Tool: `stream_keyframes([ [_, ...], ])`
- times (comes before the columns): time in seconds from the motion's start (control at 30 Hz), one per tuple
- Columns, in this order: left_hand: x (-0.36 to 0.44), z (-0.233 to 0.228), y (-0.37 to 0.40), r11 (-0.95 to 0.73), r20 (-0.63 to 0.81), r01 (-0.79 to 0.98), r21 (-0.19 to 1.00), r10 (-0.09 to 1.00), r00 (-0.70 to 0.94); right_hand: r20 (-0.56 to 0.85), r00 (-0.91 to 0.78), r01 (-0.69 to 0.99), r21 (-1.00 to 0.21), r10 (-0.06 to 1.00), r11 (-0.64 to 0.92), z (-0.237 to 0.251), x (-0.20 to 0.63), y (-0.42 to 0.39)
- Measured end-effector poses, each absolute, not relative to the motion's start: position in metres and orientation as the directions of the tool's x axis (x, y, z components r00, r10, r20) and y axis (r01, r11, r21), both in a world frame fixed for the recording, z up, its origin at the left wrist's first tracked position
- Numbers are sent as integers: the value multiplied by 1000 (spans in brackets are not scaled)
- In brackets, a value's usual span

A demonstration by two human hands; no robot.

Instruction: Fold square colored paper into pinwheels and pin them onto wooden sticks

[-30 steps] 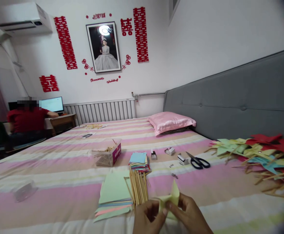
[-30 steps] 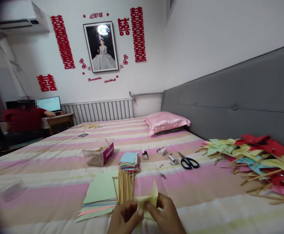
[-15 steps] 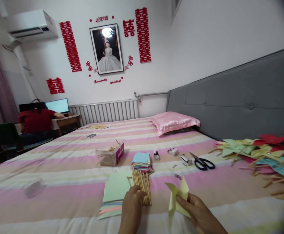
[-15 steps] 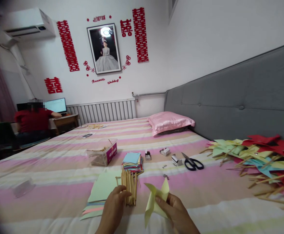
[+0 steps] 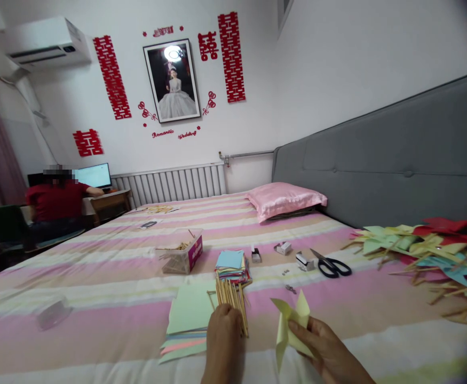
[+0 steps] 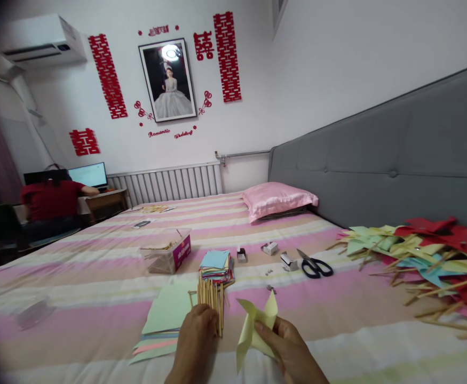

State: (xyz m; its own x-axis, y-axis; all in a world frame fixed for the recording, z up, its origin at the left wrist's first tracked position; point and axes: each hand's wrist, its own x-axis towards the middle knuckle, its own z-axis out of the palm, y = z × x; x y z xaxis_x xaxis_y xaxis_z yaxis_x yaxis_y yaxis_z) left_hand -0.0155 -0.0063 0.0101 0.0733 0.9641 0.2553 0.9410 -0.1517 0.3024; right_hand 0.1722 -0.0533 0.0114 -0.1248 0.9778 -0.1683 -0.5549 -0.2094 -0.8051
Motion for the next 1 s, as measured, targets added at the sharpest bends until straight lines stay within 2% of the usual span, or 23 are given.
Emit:
stream_keyframes([
  [0.1,-11,15,-10,-176,328,950,256,941,86,-168,-124,-561,-801,978,-209,9,172,-53],
  [0.3,-1,17,-13,-40,381,974,221,923,-48,-172,-116,-557,-804,978,-207,9,172,-53],
  [0.47,3,17,-11,53,360,977,206,924,-126,-200,-89,-546,-810,976,-216,9,173,-52],
  [0.7,4,16,-9,103,282,968,228,945,-167,-207,-76,-534,-817,975,-215,18,173,-57],
  [1.0,-3,21,-10,186,269,948,257,929,-255,-237,-74,-542,-806,969,-238,14,173,-54],
])
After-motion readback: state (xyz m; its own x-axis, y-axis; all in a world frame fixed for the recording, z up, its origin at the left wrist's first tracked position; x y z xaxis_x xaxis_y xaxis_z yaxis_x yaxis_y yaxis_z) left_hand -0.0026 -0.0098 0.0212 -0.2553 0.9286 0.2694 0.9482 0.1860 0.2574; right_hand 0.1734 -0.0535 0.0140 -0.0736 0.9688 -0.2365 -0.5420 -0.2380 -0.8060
